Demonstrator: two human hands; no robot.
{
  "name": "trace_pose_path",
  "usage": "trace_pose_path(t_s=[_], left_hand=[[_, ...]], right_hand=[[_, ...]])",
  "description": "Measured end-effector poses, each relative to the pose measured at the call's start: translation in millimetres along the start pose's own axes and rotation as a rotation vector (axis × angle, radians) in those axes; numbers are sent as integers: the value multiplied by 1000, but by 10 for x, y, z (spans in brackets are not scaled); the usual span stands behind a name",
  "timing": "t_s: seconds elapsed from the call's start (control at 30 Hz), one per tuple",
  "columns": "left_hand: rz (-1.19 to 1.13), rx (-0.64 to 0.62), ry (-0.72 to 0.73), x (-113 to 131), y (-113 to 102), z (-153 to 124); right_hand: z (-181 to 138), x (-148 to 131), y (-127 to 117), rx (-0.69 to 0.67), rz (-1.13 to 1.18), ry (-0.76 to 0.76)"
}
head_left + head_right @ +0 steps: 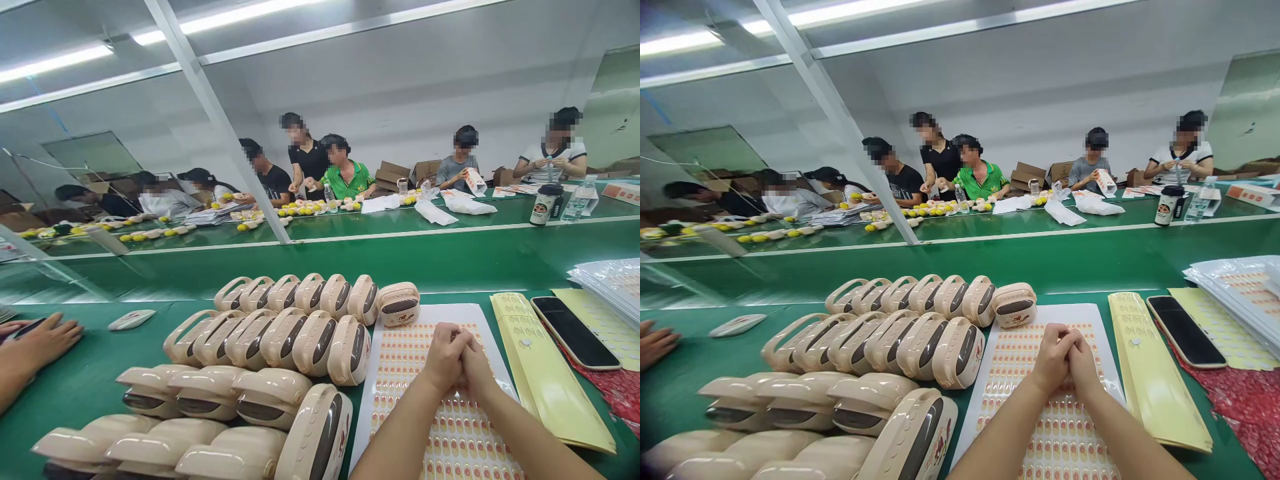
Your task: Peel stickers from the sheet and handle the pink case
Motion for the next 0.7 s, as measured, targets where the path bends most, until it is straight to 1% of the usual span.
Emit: trace_pose_path(t_s=[0.27,0.7], left_hand=[[24,53,35,47,-38,22],[49,84,54,82,-67,36]], right_hand=[[3,16,22,-1,34,38],[-15,-6,31,-5,44,67]])
Point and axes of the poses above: each hand's wrist, its own z-axis towards the middle knuckle, its own y-axis out of the palm, x = y × z, the point moved 6 cm from there along z, towards the middle knuckle, and after that the axes turned 4 degrees about -x, right-handed, at the moved point
